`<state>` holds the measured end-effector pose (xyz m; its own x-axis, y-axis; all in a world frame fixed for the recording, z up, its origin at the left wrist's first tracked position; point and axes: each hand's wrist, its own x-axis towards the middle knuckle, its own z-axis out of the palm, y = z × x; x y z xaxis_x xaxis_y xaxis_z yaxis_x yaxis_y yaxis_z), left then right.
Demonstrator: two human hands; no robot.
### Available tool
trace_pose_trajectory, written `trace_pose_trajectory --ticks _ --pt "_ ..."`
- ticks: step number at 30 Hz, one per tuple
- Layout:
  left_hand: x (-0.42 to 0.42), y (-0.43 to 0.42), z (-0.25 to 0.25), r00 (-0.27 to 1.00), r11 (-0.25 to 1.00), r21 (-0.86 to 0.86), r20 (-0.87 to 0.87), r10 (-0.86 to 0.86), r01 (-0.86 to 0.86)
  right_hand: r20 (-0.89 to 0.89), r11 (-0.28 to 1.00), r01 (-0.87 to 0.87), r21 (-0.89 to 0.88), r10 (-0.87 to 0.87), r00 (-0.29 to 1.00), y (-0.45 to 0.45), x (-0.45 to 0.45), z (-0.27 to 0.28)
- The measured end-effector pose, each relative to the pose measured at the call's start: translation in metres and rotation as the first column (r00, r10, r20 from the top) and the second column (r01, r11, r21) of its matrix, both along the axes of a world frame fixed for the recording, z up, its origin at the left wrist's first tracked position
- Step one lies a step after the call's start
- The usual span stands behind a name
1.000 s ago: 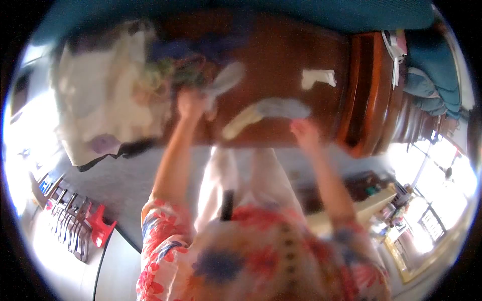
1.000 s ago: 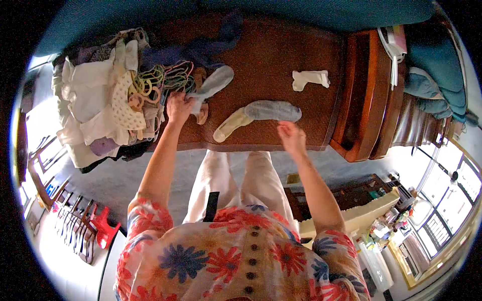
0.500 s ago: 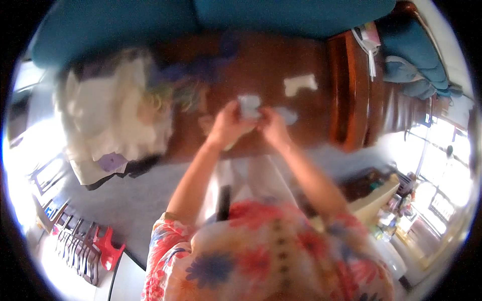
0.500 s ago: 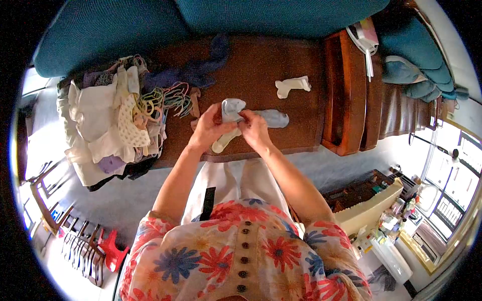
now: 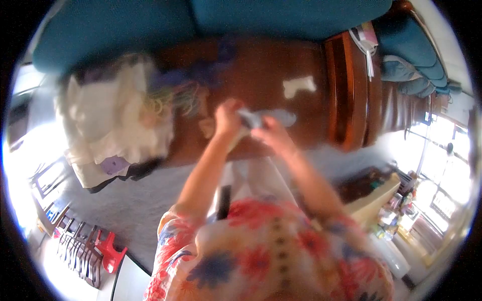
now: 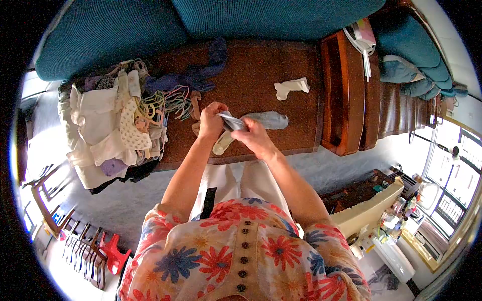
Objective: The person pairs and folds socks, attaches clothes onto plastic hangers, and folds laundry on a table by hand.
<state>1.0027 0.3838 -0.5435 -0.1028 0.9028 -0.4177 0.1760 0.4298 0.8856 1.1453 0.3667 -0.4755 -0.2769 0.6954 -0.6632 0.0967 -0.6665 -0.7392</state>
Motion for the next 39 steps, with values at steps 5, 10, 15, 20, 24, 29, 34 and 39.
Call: trace_pose_trajectory --ticks 5,10,15,20,24,29,34,39 --pt "0.031 -0.026 0.056 0.635 0.982 -0.147 0.771 0.037 0.122 0.58 0.961 -0.143 0.237 -0.022 0.814 -0.014 0.041 -0.118" --pt "0.017 -0.038 -0.005 0.931 0.98 0.036 -0.32 -0.176 0.198 0.614 0.82 -0.399 0.411 0.074 0.786 -0.011 0.002 -0.027" --pt "0.017 -0.038 -0.029 0.904 0.992 0.012 -0.412 -0.112 0.129 0.541 0.875 -0.354 0.33 0.132 0.831 -0.021 -0.009 -0.01" --pt "0.053 -0.049 0.022 0.952 0.972 -0.029 0.21 -0.223 0.234 0.719 0.909 -0.292 0.297 -0.012 0.695 -0.04 0.059 -0.118" --pt "0.038 -0.043 0.028 0.935 0.935 -0.078 0.113 -0.336 0.346 0.67 0.891 -0.279 0.358 -0.037 0.741 -0.029 0.045 -0.077" --pt "0.018 -0.041 -0.028 0.888 0.985 -0.097 -0.426 -0.172 0.144 0.621 0.694 -0.394 0.602 -0.098 0.777 -0.034 -0.022 -0.011" --pt "0.024 -0.033 0.023 0.818 0.981 -0.165 0.575 0.01 0.104 0.43 0.698 -0.213 0.684 -0.15 0.89 -0.027 0.035 -0.068" --pt "0.012 -0.023 0.05 0.216 0.936 -0.327 0.931 0.295 0.131 0.174 0.96 0.27 0.074 -0.279 0.944 -0.012 0.012 0.021"
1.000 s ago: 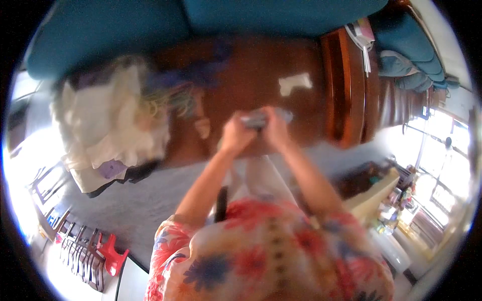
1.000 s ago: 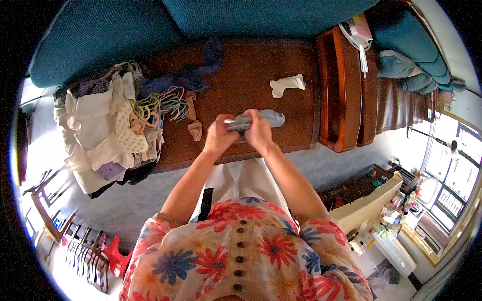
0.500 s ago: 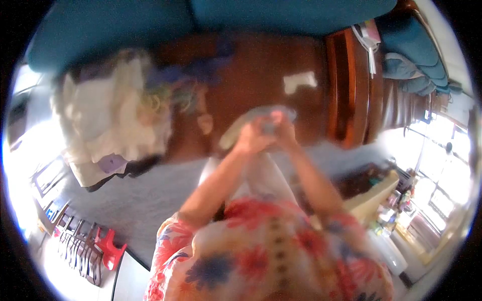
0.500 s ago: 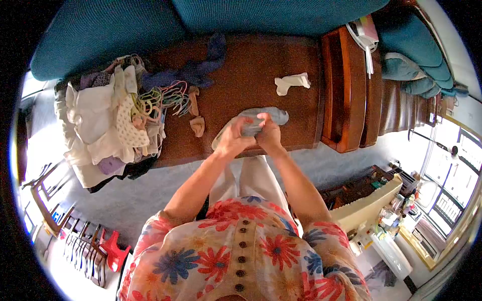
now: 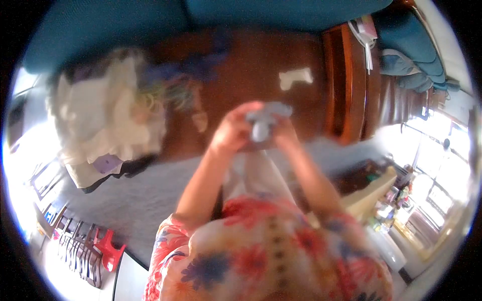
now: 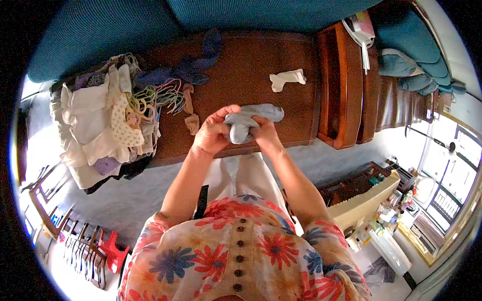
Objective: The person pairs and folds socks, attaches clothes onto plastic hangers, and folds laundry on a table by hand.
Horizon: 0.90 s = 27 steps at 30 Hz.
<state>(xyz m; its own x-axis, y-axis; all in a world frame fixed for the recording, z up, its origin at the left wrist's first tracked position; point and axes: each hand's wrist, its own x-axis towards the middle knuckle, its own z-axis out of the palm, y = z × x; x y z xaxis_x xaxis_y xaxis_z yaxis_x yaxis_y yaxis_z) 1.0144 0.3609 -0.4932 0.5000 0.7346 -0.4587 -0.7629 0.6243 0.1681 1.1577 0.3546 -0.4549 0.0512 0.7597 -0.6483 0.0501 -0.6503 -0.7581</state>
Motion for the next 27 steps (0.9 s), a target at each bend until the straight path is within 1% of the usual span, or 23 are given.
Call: trace_pose_trajectory --ticks 1,2,3,5,6,7,8,9,10,12,14,15,16,18,19,21,22,23,24,25,26,27 --pt "-0.002 0.003 -0.001 1.0 0.999 -0.036 -0.024 0.006 -0.007 -0.17 0.994 0.108 -0.025 -0.111 0.979 -0.002 0.0 0.005" --pt "-0.006 0.007 -0.003 0.999 0.998 -0.069 -0.051 0.013 -0.016 -0.333 0.976 0.207 -0.067 -0.218 0.917 -0.002 -0.001 0.006" --pt "-0.007 0.005 -0.022 0.998 0.999 0.036 -0.055 -0.009 0.011 -0.429 0.965 0.241 -0.104 -0.262 0.865 -0.003 -0.002 0.004" --pt "-0.004 0.007 -0.021 0.991 0.995 0.078 -0.128 -0.046 0.056 -0.588 0.934 0.301 -0.193 -0.356 0.726 -0.011 -0.001 -0.002" --pt "-0.002 0.009 -0.021 0.985 0.992 0.1 -0.163 -0.061 0.078 -0.614 0.943 0.204 -0.261 -0.326 0.719 -0.014 0.002 -0.004" --pt "0.0 0.007 -0.034 0.955 0.986 0.06 -0.264 -0.134 0.155 -0.642 0.941 0.102 -0.323 -0.297 0.707 -0.016 0.006 -0.006" --pt "0.003 0.002 -0.041 0.98 0.979 0.141 -0.156 -0.125 0.147 -0.671 0.926 -0.003 -0.377 -0.271 0.69 -0.016 0.006 -0.005" --pt "0.007 -0.004 -0.048 0.991 0.967 0.219 -0.045 -0.123 0.13 -0.721 0.928 -0.055 -0.369 -0.249 0.646 -0.016 0.005 0.001" --pt "0.008 -0.006 -0.044 0.99 0.951 0.291 0.066 -0.129 0.104 -0.774 0.934 -0.118 -0.337 -0.204 0.599 -0.017 0.007 -0.001" --pt "0.004 -0.007 -0.036 0.969 0.945 0.254 -0.187 -0.162 0.207 -0.863 0.937 -0.23 -0.261 -0.12 0.49 -0.02 0.012 -0.007" --pt "-0.01 -0.002 -0.021 0.889 0.938 0.197 -0.419 -0.182 0.285 -0.799 0.944 -0.195 -0.265 -0.102 0.593 -0.018 0.017 -0.001" --pt "-0.018 -0.003 -0.016 0.918 0.974 0.058 -0.35 -0.187 0.221 -0.764 0.944 -0.184 -0.272 -0.096 0.638 -0.017 0.019 0.0" --pt "-0.024 0.001 0.013 0.934 0.98 0.016 -0.305 -0.185 0.2 -0.727 0.944 -0.174 -0.28 -0.09 0.681 -0.015 0.022 0.0" --pt "-0.028 -0.014 0.0 0.81 0.886 0.158 -0.498 -0.31 0.437 -0.653 0.933 -0.169 -0.317 -0.086 0.753 -0.012 0.026 -0.002" --pt "-0.028 -0.018 -0.007 0.717 0.865 0.094 -0.607 -0.342 0.493 -0.595 0.935 -0.127 -0.333 -0.104 0.797 -0.015 0.025 -0.003" --pt "-0.025 -0.022 -0.016 0.489 0.818 -0.045 -0.782 -0.386 0.574 -0.465 0.935 -0.039 -0.353 -0.139 0.874 -0.02 0.021 -0.003" --pt "-0.03 -0.02 -0.019 0.711 0.949 -0.004 -0.661 -0.238 0.314 -0.395 0.934 0.003 -0.359 -0.155 0.906 -0.022 0.022 -0.003" --pt "-0.039 -0.016 -0.023 0.855 0.999 -0.019 -0.517 -0.032 0.026 -0.267 0.974 0.011 -0.228 -0.073 0.961 -0.029 0.03 -0.009" --pt "-0.048 -0.013 -0.026 0.906 0.962 -0.089 -0.368 0.208 -0.257 -0.123 0.995 -0.004 -0.097 -0.008 0.992 -0.042 0.046 -0.024" --pt "-0.056 -0.009 -0.026 0.916 0.946 -0.136 -0.321 0.24 -0.295 0.03 0.998 -0.045 0.033 0.044 0.999 -0.055 0.065 -0.044" --pt "-0.061 -0.007 -0.027 0.921 0.925 -0.186 -0.276 0.276 -0.333 -0.084 0.999 -0.009 0.035 0.012 0.996 -0.067 0.083 -0.061" --pt "-0.061 -0.009 -0.034 0.898 0.885 -0.25 -0.311 0.312 -0.394 -0.197 0.999 0.027 0.029 -0.021 0.98 -0.078 0.1 -0.077"
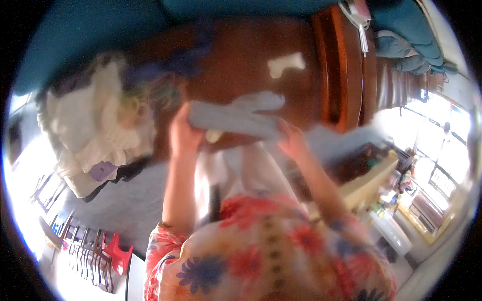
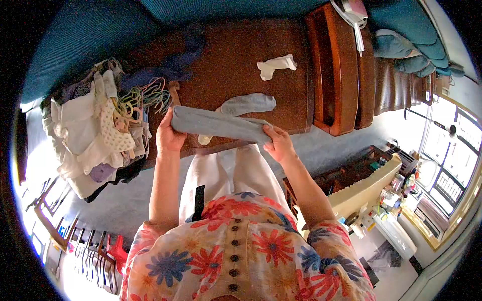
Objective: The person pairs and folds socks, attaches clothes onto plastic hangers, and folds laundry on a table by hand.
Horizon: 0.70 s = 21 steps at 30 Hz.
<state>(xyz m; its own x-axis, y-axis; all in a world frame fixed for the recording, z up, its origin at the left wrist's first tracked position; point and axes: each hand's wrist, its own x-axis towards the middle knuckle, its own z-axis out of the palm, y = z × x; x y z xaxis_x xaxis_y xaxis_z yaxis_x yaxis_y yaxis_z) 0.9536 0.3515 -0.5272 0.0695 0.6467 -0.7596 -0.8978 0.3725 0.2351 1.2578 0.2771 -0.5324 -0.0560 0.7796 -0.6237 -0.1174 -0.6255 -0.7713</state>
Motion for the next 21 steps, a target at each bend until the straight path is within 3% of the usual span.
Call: trace_pose_trajectory --ticks 1,3,4,7,8,11,14,15,17,18,19,21 --pt "-0.001 -0.001 -0.004 0.999 0.999 0.001 -0.033 -0.04 0.04 -0.363 0.985 0.076 -0.152 -0.127 0.923 -0.011 0.017 -0.016" --pt "-0.002 -0.002 -0.014 0.989 0.993 0.007 -0.096 -0.116 0.118 -0.585 0.938 0.096 -0.333 -0.286 0.759 -0.019 0.035 -0.031" --pt "-0.004 -0.013 -0.039 0.979 0.987 0.031 -0.135 -0.151 0.156 -0.518 0.929 0.104 -0.355 -0.288 0.805 -0.023 0.039 -0.035" --pt "0.004 -0.037 -0.061 0.862 0.942 -0.233 -0.394 -0.32 0.243 -0.168 0.885 0.29 -0.363 -0.368 0.915 -0.015 0.031 -0.032" --pt "0.009 -0.051 -0.067 0.891 0.925 -0.217 -0.272 -0.364 0.311 -0.021 0.867 0.37 -0.334 -0.4 0.916 -0.01 0.028 -0.03" --pt "0.031 -0.089 -0.091 0.729 0.783 -0.219 -0.285 -0.622 0.583 -0.247 0.829 0.391 -0.399 -0.508 0.825 -0.002 0.038 -0.038" --pt "0.05 -0.1 -0.109 0.809 0.838 -0.073 -0.228 -0.542 0.541 -0.195 0.818 0.422 -0.391 -0.521 0.831 0.011 0.037 -0.023" --pt "0.054 -0.1 -0.115 0.72 0.775 -0.141 -0.298 -0.627 0.616 -0.18 0.822 0.421 -0.384 -0.514 0.839 0.014 0.038 -0.026" --pt "0.063 -0.076 -0.115 0.496 0.623 -0.294 -0.406 -0.768 0.724 0.125 0.812 0.424 -0.402 -0.41 0.903 0.021 0.05 -0.045" --pt "0.068 -0.063 -0.114 0.318 0.549 -0.345 -0.538 -0.78 0.761 0.189 0.825 0.418 -0.381 -0.373 0.908 0.024 0.055 -0.056" --pt "0.072 -0.053 -0.117 0.281 0.546 -0.352 -0.58 -0.765 0.76 0.254 0.837 0.41 -0.363 -0.335 0.907 0.027 0.061 -0.068" --pt "0.081 -0.036 -0.129 0.203 0.542 -0.363 -0.659 -0.725 0.758 0.213 0.891 0.37 -0.264 -0.32 0.923 0.032 0.069 -0.086"
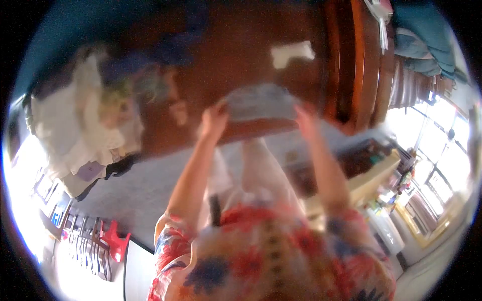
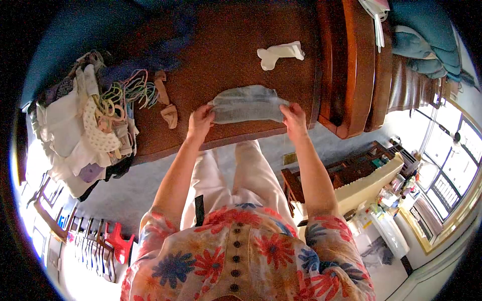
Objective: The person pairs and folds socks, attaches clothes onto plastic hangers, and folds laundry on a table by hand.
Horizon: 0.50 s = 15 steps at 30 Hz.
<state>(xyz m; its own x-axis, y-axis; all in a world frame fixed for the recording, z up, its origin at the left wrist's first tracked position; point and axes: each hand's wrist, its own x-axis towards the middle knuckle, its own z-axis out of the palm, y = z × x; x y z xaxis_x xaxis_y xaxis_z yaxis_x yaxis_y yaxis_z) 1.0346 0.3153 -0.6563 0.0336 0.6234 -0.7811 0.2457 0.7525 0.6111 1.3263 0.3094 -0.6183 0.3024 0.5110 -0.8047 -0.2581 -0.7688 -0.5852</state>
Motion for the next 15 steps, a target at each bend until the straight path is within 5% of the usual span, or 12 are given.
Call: trace_pose_trajectory --ticks 4,6,10,13,15 --pt "0.014 -0.008 -0.08 0.973 0.971 0.198 -0.213 -0.088 0.131 0.257 0.985 -0.168 -0.032 0.171 0.951 0.02 -0.013 -0.004" --pt "0.019 0.009 -0.054 0.875 0.922 0.194 -0.427 -0.227 0.334 0.267 0.971 -0.233 0.045 0.213 0.94 0.018 -0.006 -0.017" --pt "0.023 0.019 -0.046 0.816 0.909 0.085 -0.479 -0.322 0.408 0.411 0.797 -0.602 0.054 0.532 0.741 0.031 0.005 -0.02" --pt "0.023 0.014 -0.052 0.812 0.922 0.066 -0.5 -0.301 0.382 0.315 0.923 -0.383 -0.041 0.376 0.872 0.047 -0.009 -0.018" --pt "0.025 0.009 -0.059 0.813 0.932 0.128 -0.538 -0.223 0.34 0.503 0.791 -0.581 -0.192 0.588 0.633 0.054 -0.013 -0.021"
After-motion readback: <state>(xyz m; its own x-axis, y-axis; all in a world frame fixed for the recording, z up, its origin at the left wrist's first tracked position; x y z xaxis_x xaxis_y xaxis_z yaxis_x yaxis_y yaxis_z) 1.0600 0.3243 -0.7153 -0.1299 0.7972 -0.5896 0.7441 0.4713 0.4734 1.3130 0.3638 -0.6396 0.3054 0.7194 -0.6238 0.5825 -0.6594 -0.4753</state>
